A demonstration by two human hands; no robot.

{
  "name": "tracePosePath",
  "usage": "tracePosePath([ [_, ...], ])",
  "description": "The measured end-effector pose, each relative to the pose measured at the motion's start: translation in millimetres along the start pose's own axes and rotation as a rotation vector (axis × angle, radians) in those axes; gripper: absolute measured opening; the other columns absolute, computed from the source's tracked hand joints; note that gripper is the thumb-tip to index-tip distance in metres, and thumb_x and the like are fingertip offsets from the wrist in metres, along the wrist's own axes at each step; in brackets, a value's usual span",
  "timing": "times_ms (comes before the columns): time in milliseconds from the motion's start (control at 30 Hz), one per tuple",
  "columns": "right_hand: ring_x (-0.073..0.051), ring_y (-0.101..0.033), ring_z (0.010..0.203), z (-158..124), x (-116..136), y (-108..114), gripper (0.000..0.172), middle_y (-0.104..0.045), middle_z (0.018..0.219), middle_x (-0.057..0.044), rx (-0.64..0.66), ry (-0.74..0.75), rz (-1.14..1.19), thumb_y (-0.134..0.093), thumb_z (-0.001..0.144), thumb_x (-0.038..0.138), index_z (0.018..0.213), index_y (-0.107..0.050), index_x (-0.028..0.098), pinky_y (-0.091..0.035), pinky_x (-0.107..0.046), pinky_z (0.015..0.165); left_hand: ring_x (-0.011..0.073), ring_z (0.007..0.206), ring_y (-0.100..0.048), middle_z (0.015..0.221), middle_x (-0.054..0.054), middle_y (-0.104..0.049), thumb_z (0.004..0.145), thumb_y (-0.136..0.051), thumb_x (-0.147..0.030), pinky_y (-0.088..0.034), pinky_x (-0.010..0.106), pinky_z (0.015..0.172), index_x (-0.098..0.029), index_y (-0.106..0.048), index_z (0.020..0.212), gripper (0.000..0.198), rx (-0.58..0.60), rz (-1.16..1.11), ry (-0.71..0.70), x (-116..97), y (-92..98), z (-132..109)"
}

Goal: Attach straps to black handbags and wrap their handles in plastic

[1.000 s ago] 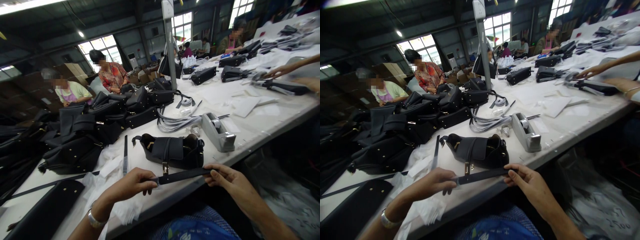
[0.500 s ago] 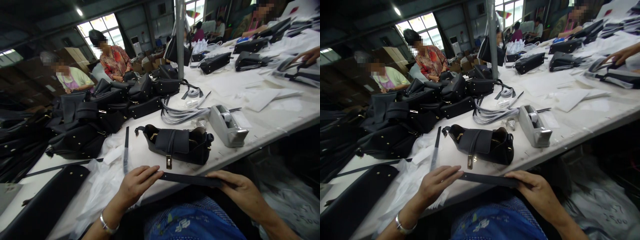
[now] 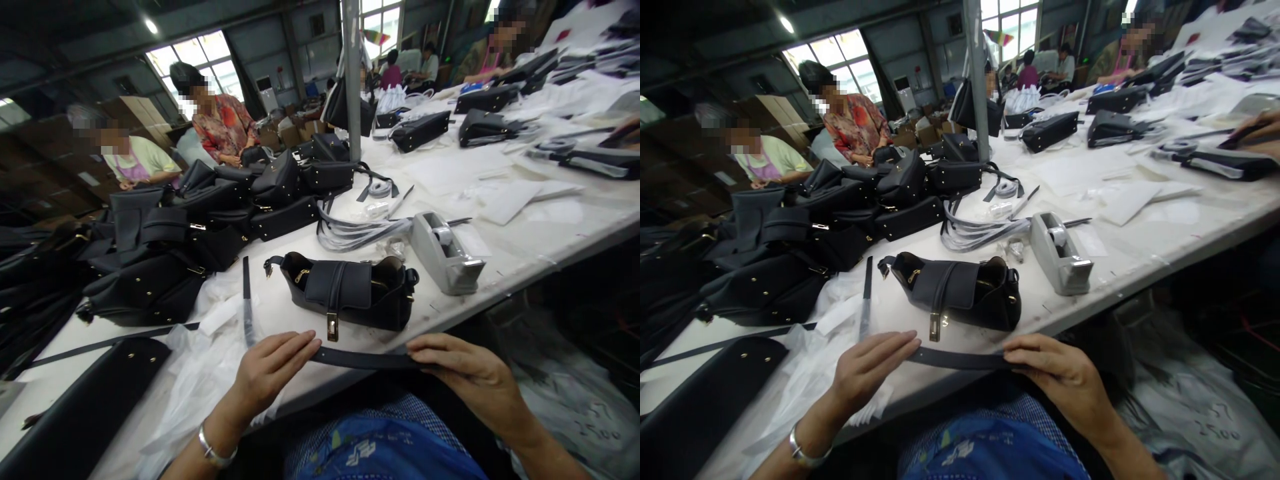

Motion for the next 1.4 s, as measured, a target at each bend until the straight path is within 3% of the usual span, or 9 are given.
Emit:
tracePosePath([
  [133, -0.016, -0.073, 0.099, -2.6, 7.0, -5.7, 0.032, -0.076, 0.112, 0.000, 0.042, 0.015, -0.017, -0.069, 0.087, 0.014, 0.109, -0.076, 0.036, -0.058, -0.021, 0.089, 0.0205, 0.109, -0.064, 0.119, 0.012, -0.071, 0.097, -0.055, -0.005, -0.057, 0.035, 0.092, -0.011, -0.063, 0.130, 0.034, -0.123, 0.079, -0.003, -0.7, 10.2, -3.0],
  [267, -0.018, -0.072, 0.102, -6.6, 3.1, -16.9, 0.032, -0.076, 0.112, 0.000, 0.071, -0.059, -0.055, -0.075, 0.084, 0.020, 0.112, -0.075, 0.034, -0.057, -0.022, 0.094, 0.0197, 0.105, -0.066, 0.116, 0.009, -0.073, 0.094, -0.062, -0.006, -0.058, 0.034, 0.089, -0.014, -0.064, 0.129, 0.036, -0.144, 0.100, 0.010, 3.6, 5.0, -11.0],
  [633, -0.023, -0.071, 0.106, -12.3, -28.2, -48.7, 0.026, -0.076, 0.114, -0.003, 0.089, -0.181, -0.078, -0.075, 0.083, 0.039, 0.109, -0.076, 0.032, -0.057, -0.034, 0.099, 0.0190, 0.104, -0.067, 0.122, 0.008, -0.071, 0.098, -0.055, -0.008, -0.059, 0.035, 0.087, -0.022, -0.060, 0.133, 0.038, -0.083, 0.082, 0.122, 29.4, -21.3, -41.8],
  [933, -0.025, -0.072, 0.105, -8.7, -34.0, -53.7, 0.024, -0.077, 0.111, -0.004, 0.100, -0.202, -0.090, -0.075, 0.083, 0.037, 0.106, -0.078, 0.031, -0.056, -0.038, 0.100, 0.0181, 0.106, -0.067, 0.124, 0.010, -0.070, 0.099, -0.052, -0.009, -0.058, 0.034, 0.089, -0.020, -0.060, 0.132, 0.035, -0.009, 0.078, 0.144, 34.8, -34.3, -48.6],
  [1167, -0.026, -0.071, 0.105, -6.7, -33.5, -52.4, 0.023, -0.077, 0.110, -0.005, 0.072, -0.241, -0.023, -0.076, 0.082, 0.035, 0.104, -0.079, 0.029, -0.055, -0.037, 0.099, 0.0185, 0.107, -0.067, 0.124, 0.011, -0.069, 0.099, -0.052, -0.009, -0.057, 0.035, 0.090, -0.019, -0.060, 0.131, 0.035, -0.013, 0.070, 0.129, 34.6, -32.5, -43.5],
  [1267, -0.024, -0.074, 0.089, -7.0, -35.6, -54.6, 0.018, -0.079, 0.094, -0.006, 0.067, -0.324, 0.057, -0.073, 0.085, 0.039, 0.094, -0.081, 0.025, -0.060, -0.032, 0.086, 0.0187, 0.104, -0.068, 0.119, 0.012, -0.071, 0.098, -0.052, -0.008, -0.058, 0.032, 0.086, -0.016, -0.060, 0.130, 0.034, 0.036, 0.041, 0.110, 32.6, -36.6, -41.1],
  [1400, -0.019, -0.070, 0.061, -11.4, -47.1, -59.6, 0.035, -0.075, 0.067, -0.006, -0.001, -0.606, 0.258, -0.070, 0.085, 0.049, 0.091, -0.078, 0.016, -0.059, -0.027, 0.062, 0.0174, 0.082, -0.071, 0.096, 0.009, -0.075, 0.100, -0.051, -0.018, -0.056, 0.027, 0.071, -0.016, -0.063, 0.121, 0.024, 0.208, -0.084, 0.199, 35.2, -52.0, -39.4],
])
Point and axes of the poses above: each hand's wrist, its own z-axis towards the middle knuckle, its own y-axis out of the back of the hand, x = y × z, the point moved 6 cm from there along z, towards the middle knuckle
